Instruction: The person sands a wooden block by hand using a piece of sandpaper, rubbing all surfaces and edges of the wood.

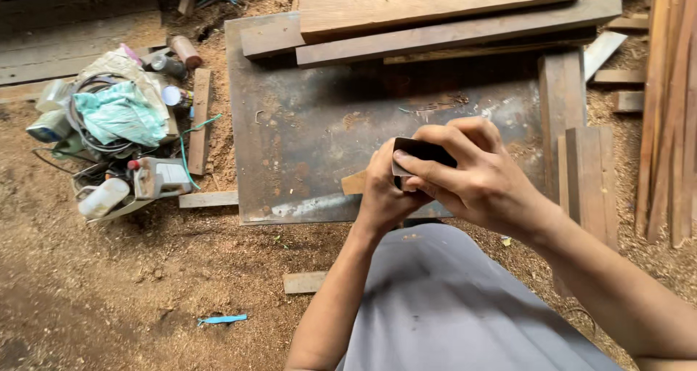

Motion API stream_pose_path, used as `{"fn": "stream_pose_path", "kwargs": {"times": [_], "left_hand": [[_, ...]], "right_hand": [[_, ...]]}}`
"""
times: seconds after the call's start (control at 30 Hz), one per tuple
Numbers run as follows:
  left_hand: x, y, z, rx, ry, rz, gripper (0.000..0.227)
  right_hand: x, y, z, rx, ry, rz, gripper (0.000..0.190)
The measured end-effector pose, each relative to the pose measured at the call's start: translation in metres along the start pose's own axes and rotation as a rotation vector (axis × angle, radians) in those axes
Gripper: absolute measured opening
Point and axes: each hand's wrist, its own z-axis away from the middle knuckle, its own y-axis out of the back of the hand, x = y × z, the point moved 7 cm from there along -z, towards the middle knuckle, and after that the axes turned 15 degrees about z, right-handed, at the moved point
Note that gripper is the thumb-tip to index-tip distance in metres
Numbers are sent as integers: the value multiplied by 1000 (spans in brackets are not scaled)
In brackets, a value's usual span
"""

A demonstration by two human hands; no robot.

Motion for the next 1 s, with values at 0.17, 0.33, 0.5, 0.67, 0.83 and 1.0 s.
{"fn": "stream_pose_path", "kwargs": {"times": [0.17, 0.33, 0.5, 0.67, 0.83, 1.0], "left_hand": [[4, 5, 1, -51, -124, 17, 66], [5, 5, 3, -68, -104, 31, 58], [5, 3, 1, -64, 15, 226, 55], [18, 7, -2, -137, -184, 81, 36], [19, 11, 4, -99, -59, 182, 48], [16, 17, 8, -52, -127, 160, 57]], "right_hand": [[-16, 4, -15, -25, 167, 63, 34], [-17, 5, -22, -80, 228, -102, 30], [-8, 1, -31, -88, 148, -39, 31], [-27, 6, -28, -103, 249, -62, 28], [-12, 2, -34, -3, 207, -173, 21], [-16, 1, -28, -33, 101, -109, 21]]}}
